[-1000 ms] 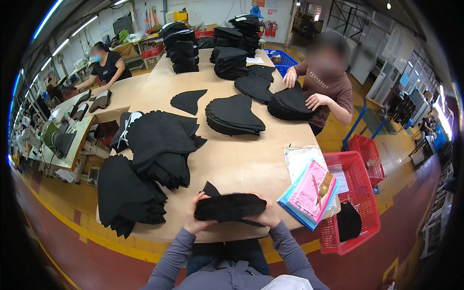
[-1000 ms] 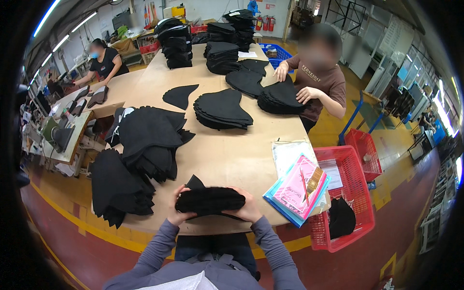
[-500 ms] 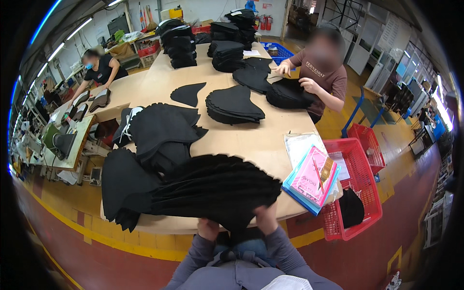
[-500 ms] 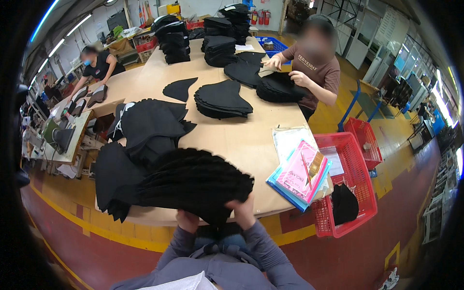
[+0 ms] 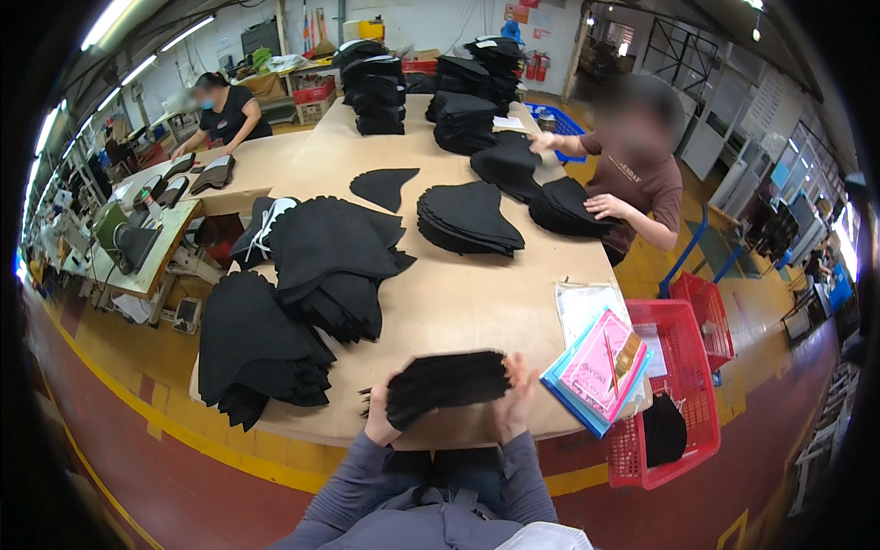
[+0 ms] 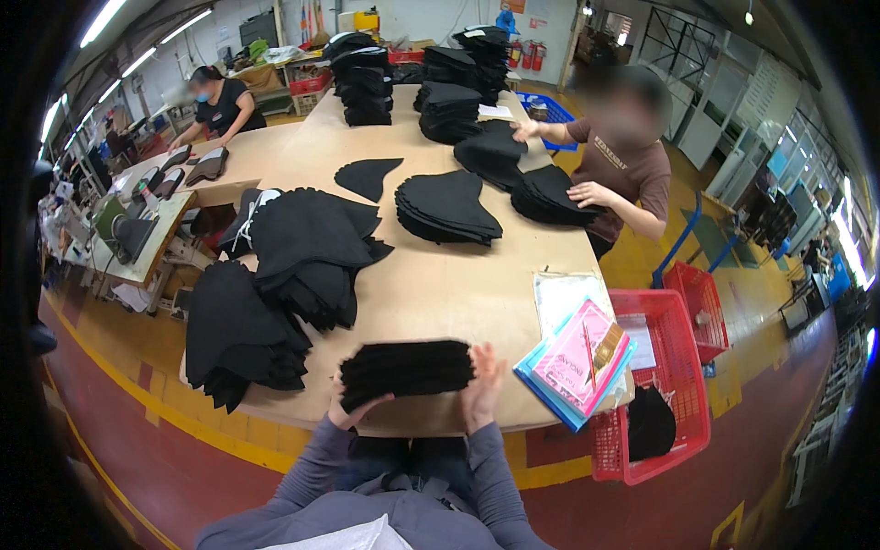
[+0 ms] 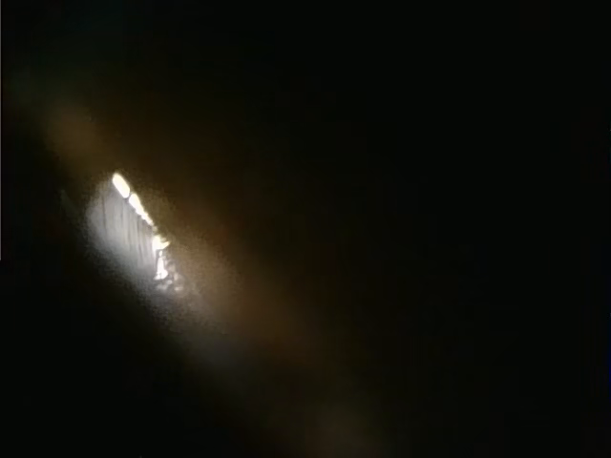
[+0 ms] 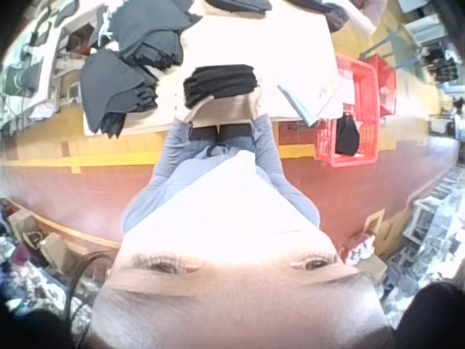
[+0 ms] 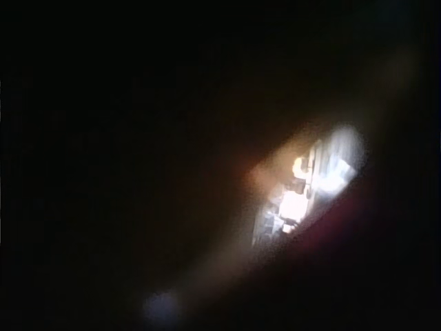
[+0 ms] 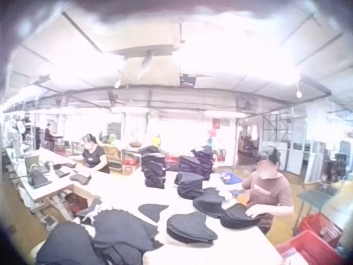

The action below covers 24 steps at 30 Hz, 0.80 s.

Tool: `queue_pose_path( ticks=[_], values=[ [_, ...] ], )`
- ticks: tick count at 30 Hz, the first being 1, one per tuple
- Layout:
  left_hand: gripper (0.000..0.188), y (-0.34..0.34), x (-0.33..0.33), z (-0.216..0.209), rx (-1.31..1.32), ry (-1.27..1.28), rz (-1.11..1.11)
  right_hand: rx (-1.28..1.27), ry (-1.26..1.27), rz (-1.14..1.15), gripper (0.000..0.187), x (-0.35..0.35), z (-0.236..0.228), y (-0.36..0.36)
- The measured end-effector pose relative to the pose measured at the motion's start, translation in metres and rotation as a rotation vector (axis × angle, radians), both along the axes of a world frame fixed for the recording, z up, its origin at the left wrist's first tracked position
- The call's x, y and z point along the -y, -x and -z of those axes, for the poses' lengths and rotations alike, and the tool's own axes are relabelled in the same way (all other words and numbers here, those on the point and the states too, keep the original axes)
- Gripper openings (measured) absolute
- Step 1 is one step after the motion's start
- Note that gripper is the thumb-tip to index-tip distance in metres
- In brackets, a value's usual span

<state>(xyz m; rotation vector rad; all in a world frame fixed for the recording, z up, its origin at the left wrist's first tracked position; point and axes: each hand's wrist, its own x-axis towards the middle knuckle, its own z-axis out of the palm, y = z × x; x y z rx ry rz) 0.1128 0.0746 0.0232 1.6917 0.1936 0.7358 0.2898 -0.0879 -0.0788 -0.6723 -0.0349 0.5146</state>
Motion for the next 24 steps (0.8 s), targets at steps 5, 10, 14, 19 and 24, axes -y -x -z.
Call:
queue_pose_path(
  ticks=[5, 10, 14, 19, 24],
  values=[
    [0.101, 0.011, -0.022, 0.013, -0.127, -0.301, 0.077, 0.365, 0.21, -0.334, 0.071, -0.001, -0.009, -0.003],
    [0.106, 0.016, -0.024, 0.033, 0.019, -0.006, 0.082, 0.479, 0.184, -0.192, 0.069, -0.013, 0.0, 0.022],
    [0.11, 0.016, -0.021, 0.015, -0.008, 0.041, -0.027, 0.402, 0.084, -0.243, 0.067, 0.004, 0.017, 0.017],
    [0.121, 0.019, -0.023, 0.009, -0.142, -0.089, -0.078, 0.32, 0.15, 0.202, 0.069, -0.016, 0.011, 0.018],
    [0.131, 0.03, -0.034, -0.001, -0.135, 0.026, 0.045, 0.275, 0.111, -0.089, 0.085, -0.027, -0.016, 0.023]
  ],
)
